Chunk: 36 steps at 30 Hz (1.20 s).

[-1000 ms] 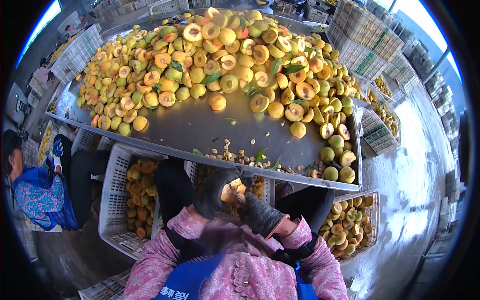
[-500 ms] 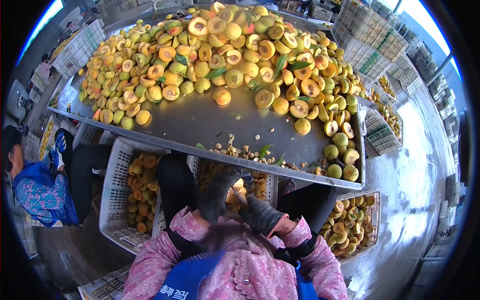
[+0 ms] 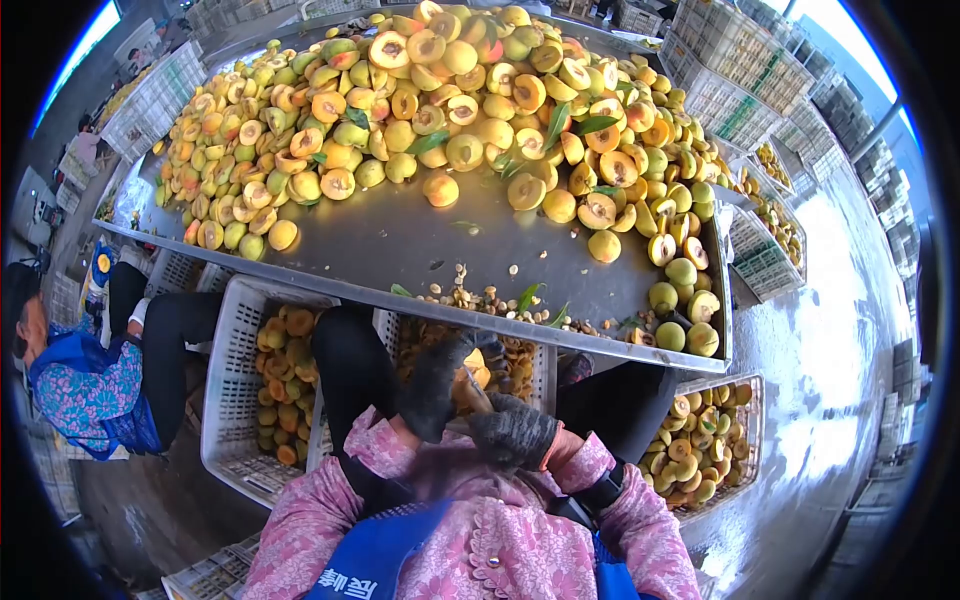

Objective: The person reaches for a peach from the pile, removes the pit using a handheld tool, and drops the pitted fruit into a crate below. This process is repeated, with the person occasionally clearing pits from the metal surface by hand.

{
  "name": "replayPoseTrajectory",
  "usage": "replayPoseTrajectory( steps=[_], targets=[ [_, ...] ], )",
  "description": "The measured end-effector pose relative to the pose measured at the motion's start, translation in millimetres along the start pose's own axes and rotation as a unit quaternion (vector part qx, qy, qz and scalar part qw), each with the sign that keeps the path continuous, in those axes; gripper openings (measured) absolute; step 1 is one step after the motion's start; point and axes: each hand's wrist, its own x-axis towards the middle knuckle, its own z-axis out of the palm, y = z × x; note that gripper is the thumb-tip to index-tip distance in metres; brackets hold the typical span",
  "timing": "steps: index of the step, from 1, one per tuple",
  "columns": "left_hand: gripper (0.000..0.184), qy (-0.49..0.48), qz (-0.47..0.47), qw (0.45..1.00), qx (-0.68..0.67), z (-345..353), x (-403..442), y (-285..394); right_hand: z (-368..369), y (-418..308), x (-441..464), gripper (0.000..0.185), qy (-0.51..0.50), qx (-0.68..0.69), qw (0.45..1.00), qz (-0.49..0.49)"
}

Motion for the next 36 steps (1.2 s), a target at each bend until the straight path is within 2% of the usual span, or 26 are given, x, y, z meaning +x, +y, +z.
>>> replayPoseTrajectory(
  steps=[1, 3, 4, 5, 6, 8, 10, 12, 13, 14, 15, 16, 17, 18, 19, 20, 22, 24, 26, 27, 29, 30, 31, 33, 35, 36],
  targets=[
    [0.035, 0.037, 0.017, 0.999, 0.017, 3, -4, -3, 1, 2, 1, 0.038, 0.000, -0.027, 1.000, -0.012],
    [0.035, 0.102, 0.026, 0.994, 0.017, 14, -13, -28, -3, 0, -1, 0.032, -0.039, 0.111, 0.993, 0.010],
    [0.035, 0.131, 0.018, 0.991, -0.001, 27, -16, -59, -5, -8, 2, 0.029, -0.030, 0.364, 0.927, 0.087],
    [0.036, 0.159, 0.011, 0.987, -0.018, 35, -16, -74, -6, -20, 6, 0.026, -0.019, 0.590, 0.792, 0.158],
    [0.036, 0.173, 0.008, 0.984, -0.034, 37, -12, -68, -5, -26, 10, 0.024, -0.006, 0.771, 0.598, 0.218],
    [0.038, 0.201, 0.003, 0.977, -0.066, 39, -7, -57, 7, -30, 13, 0.022, 0.077, 0.725, 0.625, 0.279],
    [0.036, 0.180, -0.087, 0.968, -0.150, 38, -16, -44, 5, -39, 16, 0.021, 0.114, 0.706, 0.636, 0.291],
    [0.035, 0.153, -0.083, 0.974, -0.143, 29, -17, -29, -12, -55, 16, 0.020, 0.102, 0.722, 0.635, 0.255],
    [0.034, 0.135, -0.036, 0.986, -0.095, 15, -13, -6, -20, -56, 15, 0.018, 0.106, 0.682, 0.675, 0.260],
    [0.033, 0.115, 0.012, 0.992, -0.046, 0, -7, 17, -24, -54, 13, 0.017, 0.118, 0.668, 0.678, 0.283],
    [0.030, 0.135, -0.103, 0.934, -0.315, -14, 1, 38, -26, -51, 10, 0.016, 0.131, 0.654, 0.679, 0.307],
    [0.027, 0.149, -0.104, 0.939, -0.292, -31, 4, 47, -27, -47, 6, 0.015, 0.143, 0.638, 0.680, 0.331],
    [0.024, 0.171, -0.062, 0.975, -0.128, -55, 2, 51, -26, -39, 1, 0.013, 0.145, 0.638, 0.683, 0.325],
    [0.022, 0.200, -0.018, 0.979, 0.047, -81, 1, 50, -19, -19, -9, 0.013, 0.125, 0.473, 0.832, 0.262],
    [0.019, 0.224, -0.017, 0.964, 0.145, -110, -4, 46, -8, 9, -22, 0.014, 0.100, 0.283, 0.936, 0.183],
    [0.021, 0.236, -0.007, 0.942, 0.239, -137, -7, 42, -3, 18, -26, 0.015, 0.078, 0.188, 0.968, 0.143],
    [0.021, 0.183, -0.148, 0.918, 0.320, -196, -22, 12, 5, 37, -34, 0.017, 0.061, -0.014, 0.996, 0.059],
    [0.020, 0.124, -0.250, 0.856, 0.435, -219, -18, 5, 6, 41, -32, 0.018, 0.058, -0.035, 0.996, 0.064],
    [0.021, 0.140, -0.125, 0.918, 0.350, -212, 16, 17, 12, 51, -32, 0.018, 0.073, -0.066, 0.993, 0.062],
    [0.021, 0.147, -0.060, 0.940, 0.303, -206, 39, 23, 5, 48, -26, 0.019, 0.057, -0.146, 0.987, 0.037],
    [0.023, 0.017, 0.183, 0.821, 0.541, -200, 93, 10, -1, 52, -21, 0.018, 0.063, -0.139, 0.987, 0.047],
    [0.025, 0.051, 0.022, 0.920, 0.388, -178, 124, 15, 4, 56, -26, 0.017, 0.084, -0.053, 0.992, 0.083],
    [0.027, 0.081, -0.139, 0.964, 0.211, -153, 154, 22, 10, 63, -32, 0.016, 0.098, 0.034, 0.985, 0.140],
    [0.047, 0.073, -0.117, 0.939, 0.315, -122, 205, 0, 25, 83, -45, 0.016, 0.137, 0.203, 0.932, 0.268],
    [0.065, 0.128, -0.167, 0.879, 0.428, -87, 247, -17, 19, 85, -47, 0.011, 0.092, 0.014, 0.979, 0.180],
    [0.069, 0.024, -0.225, 0.881, 0.416, -82, 263, -20, 16, 87, -47, 0.010, 0.083, -0.082, 0.984, 0.133]
  ],
)
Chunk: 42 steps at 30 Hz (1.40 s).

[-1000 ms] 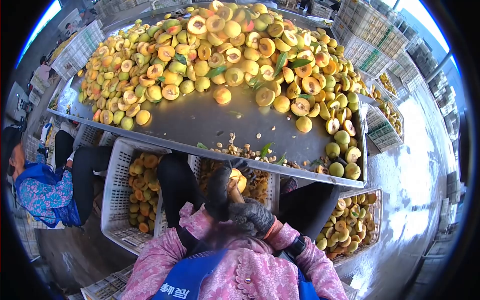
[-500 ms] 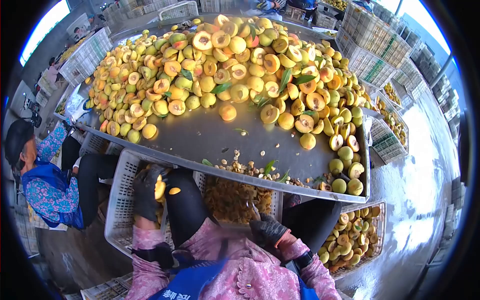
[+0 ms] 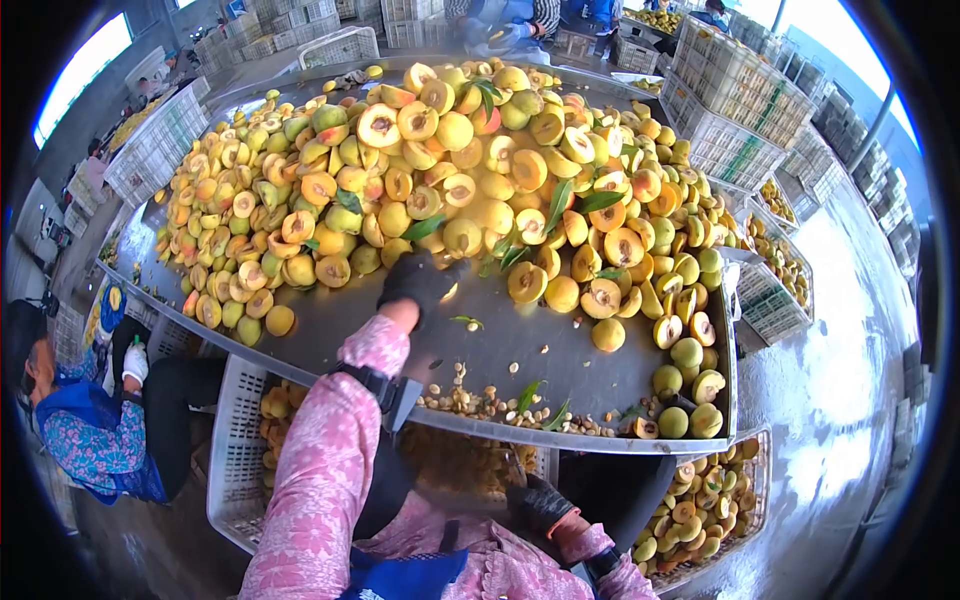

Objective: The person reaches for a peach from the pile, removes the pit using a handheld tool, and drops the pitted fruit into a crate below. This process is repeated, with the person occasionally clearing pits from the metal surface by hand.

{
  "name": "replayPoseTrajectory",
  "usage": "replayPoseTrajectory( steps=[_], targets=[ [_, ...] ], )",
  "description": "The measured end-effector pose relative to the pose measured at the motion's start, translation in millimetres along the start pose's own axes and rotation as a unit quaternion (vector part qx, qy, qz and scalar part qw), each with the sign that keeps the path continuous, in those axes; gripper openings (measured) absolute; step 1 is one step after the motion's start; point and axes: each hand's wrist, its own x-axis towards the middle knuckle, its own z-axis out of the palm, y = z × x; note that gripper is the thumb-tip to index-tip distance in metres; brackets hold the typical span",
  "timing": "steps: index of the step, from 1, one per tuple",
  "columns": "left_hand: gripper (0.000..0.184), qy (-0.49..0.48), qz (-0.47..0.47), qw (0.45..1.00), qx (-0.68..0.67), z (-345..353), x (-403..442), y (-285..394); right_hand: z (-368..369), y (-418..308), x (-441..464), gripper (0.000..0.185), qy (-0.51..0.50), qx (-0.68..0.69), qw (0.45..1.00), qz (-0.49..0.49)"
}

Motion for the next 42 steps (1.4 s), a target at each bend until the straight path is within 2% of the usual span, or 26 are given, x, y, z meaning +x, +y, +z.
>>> replayPoseTrajectory(
  steps=[1, 2, 4, 6, 7, 8, 11, 12, 14, 15, 16, 17, 21, 23, 24, 26, 27, 29, 31, 33, 34, 35, 37, 40, 42],
  targets=[
    [0.067, 0.016, 0.000, 1.000, 0.004, 13, 7, 2, -7, -5, 2, 0.013, -0.037, -0.098, 0.994, -0.007],
    [0.065, 0.032, -0.001, 0.999, 0.007, 27, 13, 2, -14, -11, 3, 0.015, -0.044, -0.131, 0.990, -0.007],
    [0.056, -0.015, 0.048, 0.995, -0.091, 33, 17, -7, -28, -23, 4, 0.020, -0.058, -0.198, 0.978, -0.010],
    [0.047, -0.101, 0.052, 0.931, -0.348, 35, 11, -24, -35, -28, 4, 0.018, -0.027, -0.225, 0.972, -0.060],
    [0.044, -0.156, 0.031, 0.827, -0.540, 30, -3, -30, -39, -32, 4, 0.017, -0.014, -0.252, 0.964, -0.088],
    [0.040, -0.201, 0.006, 0.681, -0.704, 26, -18, -34, -44, -39, 5, 0.018, -0.010, -0.303, 0.945, -0.119],
    [0.040, -0.209, -0.011, 0.468, -0.859, 11, -75, -31, -53, -43, 7, 0.020, -0.024, -0.323, 0.932, -0.161],
    [0.038, -0.232, -0.035, 0.377, -0.896, 5, -92, -27, -62, -53, 12, 0.020, -0.036, -0.229, 0.967, -0.110],
    [0.039, -0.200, -0.087, 0.386, -0.897, 4, -123, -21, -79, -73, 20, 0.022, -0.030, -0.024, 0.999, -0.008],
    [0.043, -0.230, -0.091, 0.371, -0.895, 2, -135, -16, -93, -106, 28, 0.022, -0.037, 0.218, 0.958, 0.184],
    [0.045, -0.218, -0.094, 0.371, -0.898, 7, -145, -13, -99, -124, 29, 0.022, -0.039, 0.439, 0.823, 0.358],
    [0.047, -0.220, -0.085, 0.384, -0.893, 11, -156, -10, -96, -121, 27, 0.026, -0.025, 0.463, 0.820, 0.335],
    [0.044, -0.197, -0.024, 0.458, -0.866, 17, -197, 2, -86, -115, 29, 0.036, -0.073, 0.316, 0.923, 0.208],
    [0.043, -0.123, 0.015, 0.598, -0.792, 44, -209, -5, -78, -113, 31, 0.040, -0.069, 0.253, 0.952, 0.155],
    [0.043, -0.115, 0.063, 0.635, -0.762, 41, -214, -1, -77, -118, 33, 0.037, -0.046, 0.247, 0.959, 0.132],
    [0.043, -0.084, 0.154, 0.698, -0.695, 33, -224, 7, -73, -127, 38, 0.033, 0.000, 0.231, 0.969, 0.086],
    [0.040, -0.089, 0.166, 0.730, -0.657, 36, -226, 6, -68, -121, 38, 0.027, 0.021, 0.224, 0.974, 0.040],
    [0.038, -0.102, 0.177, 0.752, -0.627, 39, -232, 5, -63, -118, 36, 0.021, 0.054, 0.219, 0.974, 0.031],
    [0.041, -0.123, 0.174, 0.734, -0.644, 42, -240, 4, -63, -126, 36, 0.021, 0.066, 0.238, 0.963, 0.106],
    [0.038, -0.176, 0.090, 0.607, -0.770, 42, -244, 9, -68, -136, 36, 0.023, 0.051, 0.285, 0.940, 0.180],
    [0.036, -0.200, 0.046, 0.534, -0.820, 40, -246, 12, -66, -136, 36, 0.025, 0.055, 0.293, 0.936, 0.186],
    [0.036, -0.214, 0.029, 0.502, -0.837, 35, -249, 13, -64, -135, 35, 0.026, 0.060, 0.300, 0.933, 0.191],
    [0.035, -0.241, -0.005, 0.436, -0.867, 23, -255, 17, -52, -125, 36, 0.030, 0.108, 0.267, 0.947, 0.141],
    [0.036, -0.222, -0.045, 0.410, -0.884, 20, -257, 20, -50, -124, 37, 0.037, 0.132, 0.275, 0.945, 0.120],
    [0.036, -0.230, 0.098, 0.571, -0.782, 28, -254, 10, -55, -138, 38, 0.041, 0.144, 0.261, 0.947, 0.122]
  ],
)
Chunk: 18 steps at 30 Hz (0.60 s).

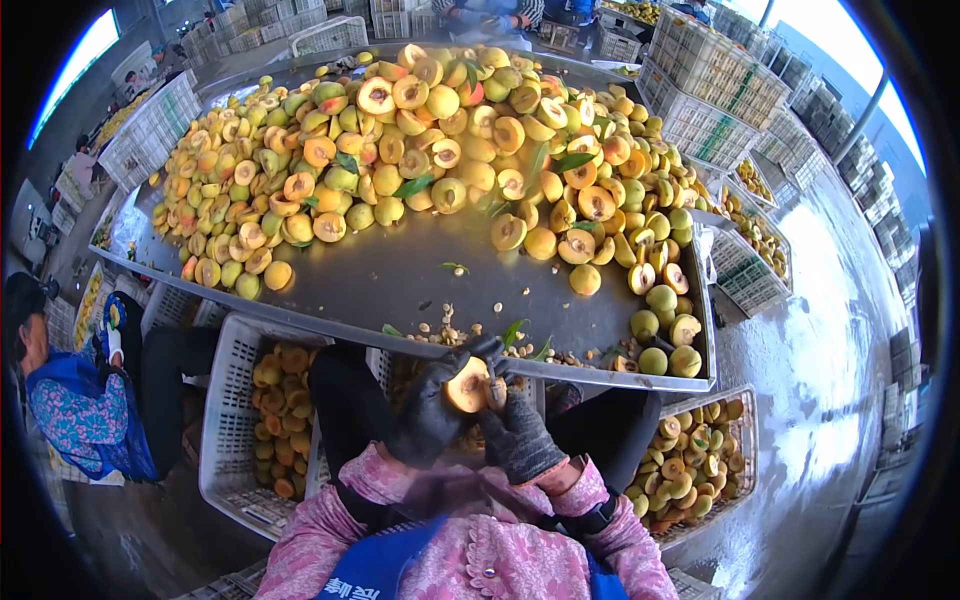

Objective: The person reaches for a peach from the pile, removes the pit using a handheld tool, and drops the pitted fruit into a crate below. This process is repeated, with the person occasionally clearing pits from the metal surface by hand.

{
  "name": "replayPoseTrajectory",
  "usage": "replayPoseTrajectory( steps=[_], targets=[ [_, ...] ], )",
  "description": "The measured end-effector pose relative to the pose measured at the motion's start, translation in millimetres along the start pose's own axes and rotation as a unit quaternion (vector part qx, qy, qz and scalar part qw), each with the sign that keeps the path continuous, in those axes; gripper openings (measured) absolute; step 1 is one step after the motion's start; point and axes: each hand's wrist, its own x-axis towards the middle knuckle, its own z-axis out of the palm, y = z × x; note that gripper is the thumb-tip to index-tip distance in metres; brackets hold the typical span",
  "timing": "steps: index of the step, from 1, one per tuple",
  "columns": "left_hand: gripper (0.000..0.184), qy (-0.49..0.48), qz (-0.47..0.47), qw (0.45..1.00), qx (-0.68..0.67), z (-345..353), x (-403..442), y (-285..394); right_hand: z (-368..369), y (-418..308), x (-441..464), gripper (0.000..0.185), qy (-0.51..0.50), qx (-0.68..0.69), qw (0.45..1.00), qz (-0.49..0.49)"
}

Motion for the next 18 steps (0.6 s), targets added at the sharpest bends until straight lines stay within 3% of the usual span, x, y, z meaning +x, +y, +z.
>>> replayPoseTrajectory(
  steps=[1, 4, 6, 9, 11, 13, 15, 18],
  targets=[
    [0.036, -0.045, 0.018, 0.993, 0.108, -7, -1, -3, 1, -5, -1, 0.043, 0.007, -0.007, 1.000, -0.001],
    [0.035, 0.000, -0.054, 0.990, -0.129, -17, -3, -13, -3, 0, 0, 0.043, -0.013, -0.019, 1.000, 0.002],
    [0.035, 0.036, -0.009, 0.999, 0.024, -21, -3, -16, -4, -2, 0, 0.043, -0.020, -0.048, 0.999, -0.010],
    [0.038, 0.086, 0.049, 0.992, 0.077, -20, -5, -19, -10, -22, -2, 0.041, -0.057, -0.135, 0.989, -0.008],
    [0.042, 0.093, 0.027, 0.994, -0.057, -16, -4, -15, -13, -26, -3, 0.042, -0.084, -0.174, 0.981, -0.013],
    [0.048, 0.070, -0.054, 0.950, -0.299, -7, -1, 2, -13, -22, -5, 0.044, -0.105, -0.185, 0.976, -0.036],
    [0.047, 0.094, 0.017, 0.991, -0.091, -24, 0, -23, -9, -18, -3, 0.050, -0.077, -0.202, 0.973, -0.085],
    [0.044, 0.103, 0.066, 0.991, 0.050, -31, 0, -35, -5, -15, -2, 0.043, -0.061, -0.210, 0.972, -0.089]
  ],
)
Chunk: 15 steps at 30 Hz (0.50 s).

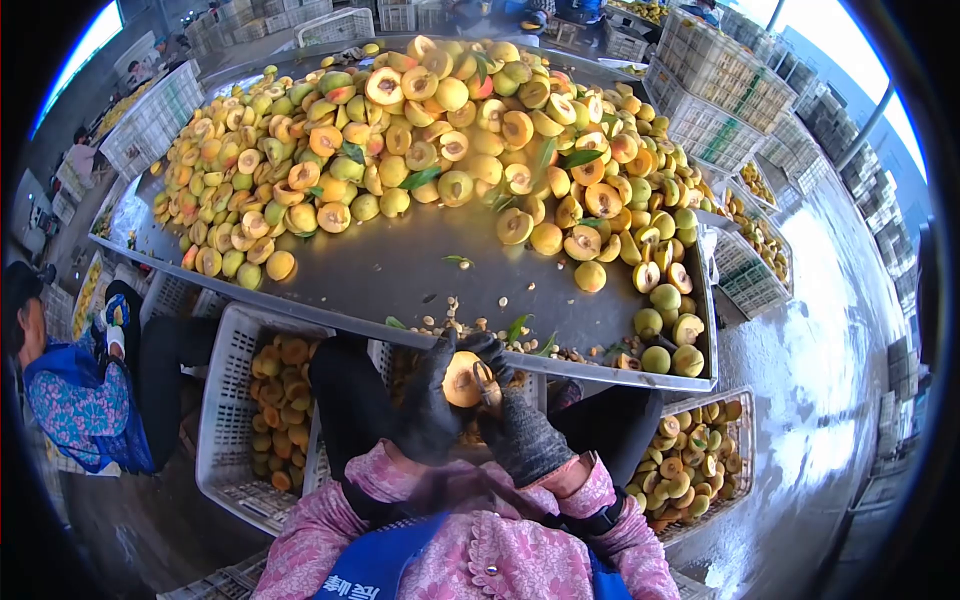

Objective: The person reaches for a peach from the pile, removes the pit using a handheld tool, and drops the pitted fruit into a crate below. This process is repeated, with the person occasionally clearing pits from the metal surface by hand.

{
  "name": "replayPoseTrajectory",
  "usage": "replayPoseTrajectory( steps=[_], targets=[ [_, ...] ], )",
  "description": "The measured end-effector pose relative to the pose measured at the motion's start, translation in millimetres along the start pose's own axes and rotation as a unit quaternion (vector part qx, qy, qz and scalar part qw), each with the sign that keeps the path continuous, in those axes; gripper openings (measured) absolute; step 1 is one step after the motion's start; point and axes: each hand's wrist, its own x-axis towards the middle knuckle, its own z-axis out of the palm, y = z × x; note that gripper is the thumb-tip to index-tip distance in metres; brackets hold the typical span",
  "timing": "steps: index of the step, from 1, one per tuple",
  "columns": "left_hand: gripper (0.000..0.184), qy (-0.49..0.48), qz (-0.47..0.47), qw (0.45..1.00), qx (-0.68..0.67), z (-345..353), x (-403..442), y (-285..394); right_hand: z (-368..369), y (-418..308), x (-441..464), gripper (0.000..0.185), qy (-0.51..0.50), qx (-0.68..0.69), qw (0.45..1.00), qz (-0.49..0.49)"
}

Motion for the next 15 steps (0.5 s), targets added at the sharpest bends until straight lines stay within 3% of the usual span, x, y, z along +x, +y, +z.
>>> replayPoseTrajectory(
  steps=[4, 7, 10, 12, 14, 15],
  targets=[
    [0.032, 0.017, 0.008, 0.998, 0.062, 2, -3, 2, -5, -13, 4, 0.033, -0.002, -0.044, 0.999, -0.010],
    [0.037, 0.065, 0.023, 0.991, 0.116, 19, -4, 12, 1, 6, 7, 0.063, -0.087, -0.032, 0.994, 0.049],
    [0.043, 0.103, 0.009, 0.992, 0.076, 22, -2, 5, 19, 36, 9, 0.062, -0.132, 0.008, 0.984, 0.116],
    [0.044, 0.111, 0.004, 0.992, 0.067, 15, -2, -4, 38, 50, 11, 0.035, -0.056, 0.117, 0.991, 0.029],
    [0.039, 0.045, -0.010, 0.999, -0.010, 2, -2, -10, 41, 53, 8, 0.025, -0.030, 0.065, 0.997, -0.039],
    [0.035, -0.022, -0.022, 0.995, -0.091, -7, -2, -10, 30, 34, 8, 0.027, -0.042, -0.041, 0.996, -0.063]
  ],
)
